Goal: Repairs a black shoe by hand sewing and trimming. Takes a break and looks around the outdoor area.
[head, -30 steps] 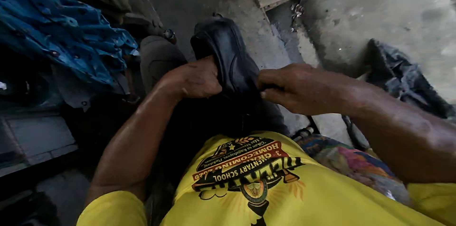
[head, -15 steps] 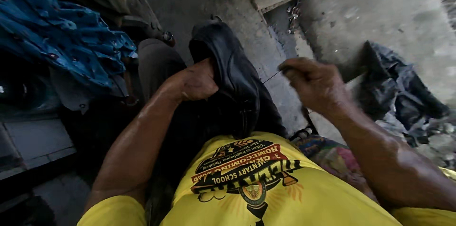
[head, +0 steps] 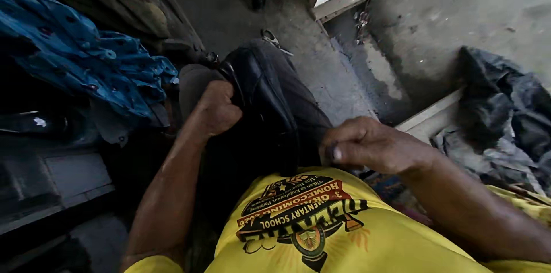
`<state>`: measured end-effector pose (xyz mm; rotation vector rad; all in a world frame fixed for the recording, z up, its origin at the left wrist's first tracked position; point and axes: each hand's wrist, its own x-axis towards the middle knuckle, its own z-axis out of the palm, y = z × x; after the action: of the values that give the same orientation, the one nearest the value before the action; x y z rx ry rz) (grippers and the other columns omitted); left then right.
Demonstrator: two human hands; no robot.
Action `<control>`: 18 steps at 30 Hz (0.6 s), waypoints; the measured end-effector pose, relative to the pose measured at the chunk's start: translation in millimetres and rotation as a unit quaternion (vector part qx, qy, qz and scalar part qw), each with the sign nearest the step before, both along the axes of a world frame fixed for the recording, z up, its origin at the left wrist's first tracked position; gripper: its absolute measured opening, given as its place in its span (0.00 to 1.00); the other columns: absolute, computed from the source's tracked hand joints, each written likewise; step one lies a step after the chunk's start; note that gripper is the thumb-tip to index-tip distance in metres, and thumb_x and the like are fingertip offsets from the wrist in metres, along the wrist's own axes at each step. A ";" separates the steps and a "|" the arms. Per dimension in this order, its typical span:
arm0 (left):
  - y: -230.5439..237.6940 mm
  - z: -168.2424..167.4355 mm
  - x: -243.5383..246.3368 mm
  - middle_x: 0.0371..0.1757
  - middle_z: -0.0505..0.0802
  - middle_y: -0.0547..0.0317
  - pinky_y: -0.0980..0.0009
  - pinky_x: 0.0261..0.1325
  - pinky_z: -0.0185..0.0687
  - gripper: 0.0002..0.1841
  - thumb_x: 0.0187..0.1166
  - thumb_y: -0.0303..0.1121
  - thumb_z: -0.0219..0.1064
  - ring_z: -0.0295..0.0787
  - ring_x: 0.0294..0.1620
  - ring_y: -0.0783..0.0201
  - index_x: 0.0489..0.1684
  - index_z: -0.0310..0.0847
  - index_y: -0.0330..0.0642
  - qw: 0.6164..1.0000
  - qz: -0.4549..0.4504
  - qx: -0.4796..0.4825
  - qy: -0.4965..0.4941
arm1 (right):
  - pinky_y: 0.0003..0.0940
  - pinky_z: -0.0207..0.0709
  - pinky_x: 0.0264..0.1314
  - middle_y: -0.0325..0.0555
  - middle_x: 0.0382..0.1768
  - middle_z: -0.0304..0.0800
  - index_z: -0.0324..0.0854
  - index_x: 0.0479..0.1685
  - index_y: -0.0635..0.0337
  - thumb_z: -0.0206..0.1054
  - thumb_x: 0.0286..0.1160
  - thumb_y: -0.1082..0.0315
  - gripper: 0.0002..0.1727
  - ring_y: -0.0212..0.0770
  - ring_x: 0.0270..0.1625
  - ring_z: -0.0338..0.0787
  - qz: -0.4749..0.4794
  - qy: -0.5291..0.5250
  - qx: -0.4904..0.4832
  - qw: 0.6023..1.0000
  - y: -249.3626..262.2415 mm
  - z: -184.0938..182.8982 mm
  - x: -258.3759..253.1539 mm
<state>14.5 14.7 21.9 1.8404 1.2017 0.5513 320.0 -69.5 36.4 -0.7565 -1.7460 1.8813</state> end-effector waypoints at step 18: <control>-13.3 -8.2 -11.8 0.57 0.91 0.55 0.75 0.66 0.82 0.08 0.73 0.33 0.68 0.85 0.62 0.74 0.32 0.91 0.41 0.998 -0.005 0.056 -0.007 | 0.21 0.85 0.45 0.44 0.52 0.84 0.91 0.50 0.58 0.68 0.76 0.67 0.10 0.29 0.48 0.86 -0.194 -0.182 0.219 0.939 20.2 -7.1 -20.8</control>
<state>2.7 1.4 13.7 1.9319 1.1721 0.6349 299.2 -49.3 29.3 -1.2126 -1.9549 1.0882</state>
